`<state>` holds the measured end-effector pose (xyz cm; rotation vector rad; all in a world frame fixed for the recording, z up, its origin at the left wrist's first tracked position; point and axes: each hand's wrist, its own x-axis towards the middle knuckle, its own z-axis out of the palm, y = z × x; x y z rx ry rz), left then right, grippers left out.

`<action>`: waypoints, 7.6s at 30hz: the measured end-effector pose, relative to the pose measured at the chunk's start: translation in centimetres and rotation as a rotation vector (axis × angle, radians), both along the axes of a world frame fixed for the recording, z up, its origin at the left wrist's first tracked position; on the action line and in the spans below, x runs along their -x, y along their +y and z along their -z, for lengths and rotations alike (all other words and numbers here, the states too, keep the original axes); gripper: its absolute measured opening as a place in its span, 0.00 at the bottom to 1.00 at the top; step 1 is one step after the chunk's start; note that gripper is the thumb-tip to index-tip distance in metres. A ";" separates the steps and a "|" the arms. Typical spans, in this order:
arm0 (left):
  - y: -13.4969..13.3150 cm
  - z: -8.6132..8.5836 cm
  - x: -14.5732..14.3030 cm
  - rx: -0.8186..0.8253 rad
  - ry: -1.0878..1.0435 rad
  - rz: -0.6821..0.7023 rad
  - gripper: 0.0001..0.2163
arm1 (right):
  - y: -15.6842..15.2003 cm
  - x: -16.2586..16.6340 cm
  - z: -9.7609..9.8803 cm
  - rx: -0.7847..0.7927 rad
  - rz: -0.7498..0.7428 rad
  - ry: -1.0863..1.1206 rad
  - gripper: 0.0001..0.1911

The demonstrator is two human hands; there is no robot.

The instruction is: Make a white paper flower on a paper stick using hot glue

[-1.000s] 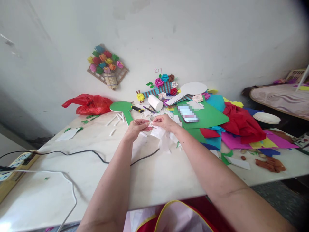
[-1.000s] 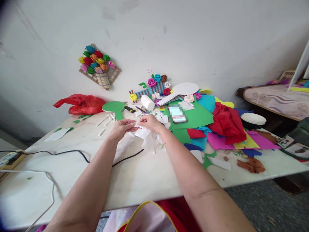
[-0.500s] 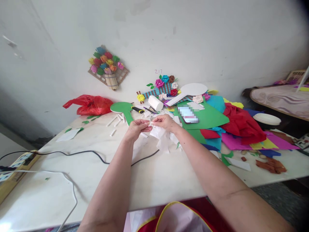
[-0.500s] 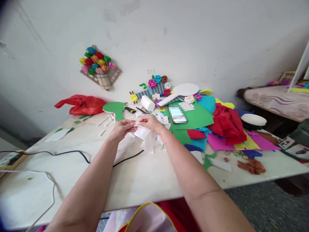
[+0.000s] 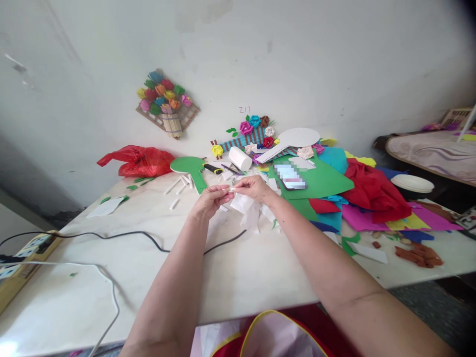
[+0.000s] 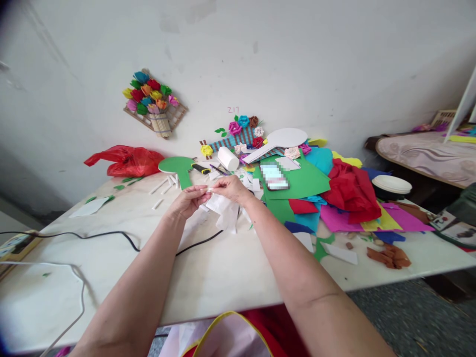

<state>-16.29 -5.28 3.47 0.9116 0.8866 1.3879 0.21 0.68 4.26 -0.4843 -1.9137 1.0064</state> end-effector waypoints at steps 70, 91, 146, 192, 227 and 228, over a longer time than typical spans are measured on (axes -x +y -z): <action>-0.3 -0.5 0.0 0.018 0.265 0.052 0.12 | -0.4 -0.8 -0.2 0.469 -0.036 -0.312 0.18; -0.7 -1.3 0.2 -0.001 0.698 0.242 0.12 | -0.6 -1.1 -0.3 0.343 -0.059 -0.425 0.14; 1.3 1.5 -0.2 -0.147 -0.091 -0.170 0.08 | -2.5 2.1 -0.4 0.648 -0.129 -0.064 0.14; 1.8 2.2 -1.5 -0.122 -0.026 -0.280 0.14 | -2.5 3.0 1.5 -0.195 0.387 -0.399 0.17; 1.5 1.7 -0.2 -0.131 -0.156 -0.343 0.12 | 1.0 -1.7 0.7 -0.241 0.940 -0.689 0.12; 1.5 1.7 -0.3 -0.131 -0.148 -0.340 0.12 | 1.1 -1.8 0.6 -0.235 0.941 -0.691 0.12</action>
